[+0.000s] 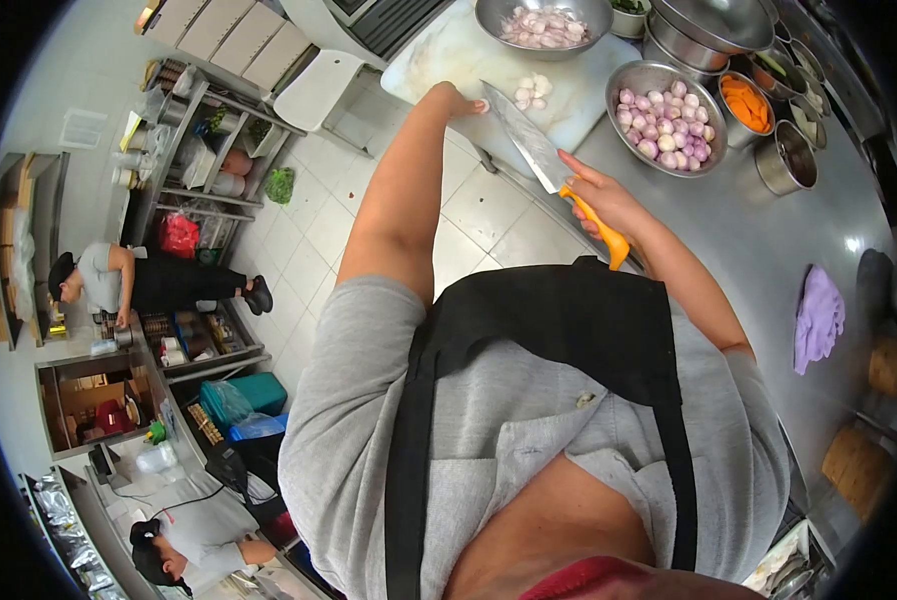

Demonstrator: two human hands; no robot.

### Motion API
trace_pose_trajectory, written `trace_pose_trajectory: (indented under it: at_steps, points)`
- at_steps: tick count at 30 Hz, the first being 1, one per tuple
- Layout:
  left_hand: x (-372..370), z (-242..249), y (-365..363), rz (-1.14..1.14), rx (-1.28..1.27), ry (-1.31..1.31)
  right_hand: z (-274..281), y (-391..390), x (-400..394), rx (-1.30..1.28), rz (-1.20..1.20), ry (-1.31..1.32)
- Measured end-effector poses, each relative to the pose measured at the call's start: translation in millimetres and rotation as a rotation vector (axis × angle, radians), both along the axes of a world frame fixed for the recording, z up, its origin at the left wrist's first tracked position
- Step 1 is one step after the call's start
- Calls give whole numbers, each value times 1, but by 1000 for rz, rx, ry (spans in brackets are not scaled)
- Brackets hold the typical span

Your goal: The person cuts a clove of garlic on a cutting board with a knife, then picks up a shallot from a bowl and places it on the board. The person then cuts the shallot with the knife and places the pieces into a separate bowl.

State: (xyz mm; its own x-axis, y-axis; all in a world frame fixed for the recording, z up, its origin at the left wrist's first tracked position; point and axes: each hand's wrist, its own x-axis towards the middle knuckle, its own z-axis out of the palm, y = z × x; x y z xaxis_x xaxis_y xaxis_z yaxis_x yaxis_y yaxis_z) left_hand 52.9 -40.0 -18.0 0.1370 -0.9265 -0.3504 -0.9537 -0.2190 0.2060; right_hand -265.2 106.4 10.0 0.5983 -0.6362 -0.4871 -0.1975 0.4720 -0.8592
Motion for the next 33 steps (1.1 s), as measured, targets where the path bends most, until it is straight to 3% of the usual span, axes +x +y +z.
trace_pose_trajectory:
  at_steps: [9,17,26,30,33]
  points:
    - [9,-11,-4,-18,25,-8,6,-3,17,-32,17,88]
    - [12,-27,2,82,-145,52,8,-16,30,-71,63,129]
    - [-3,-8,10,147,-70,7,23,1,-16,-96,148,226]
    - [-3,-4,10,83,-67,19,22,-1,-33,-128,23,259]
    - [-5,7,9,60,-47,35,10,0,-26,-91,-11,143]
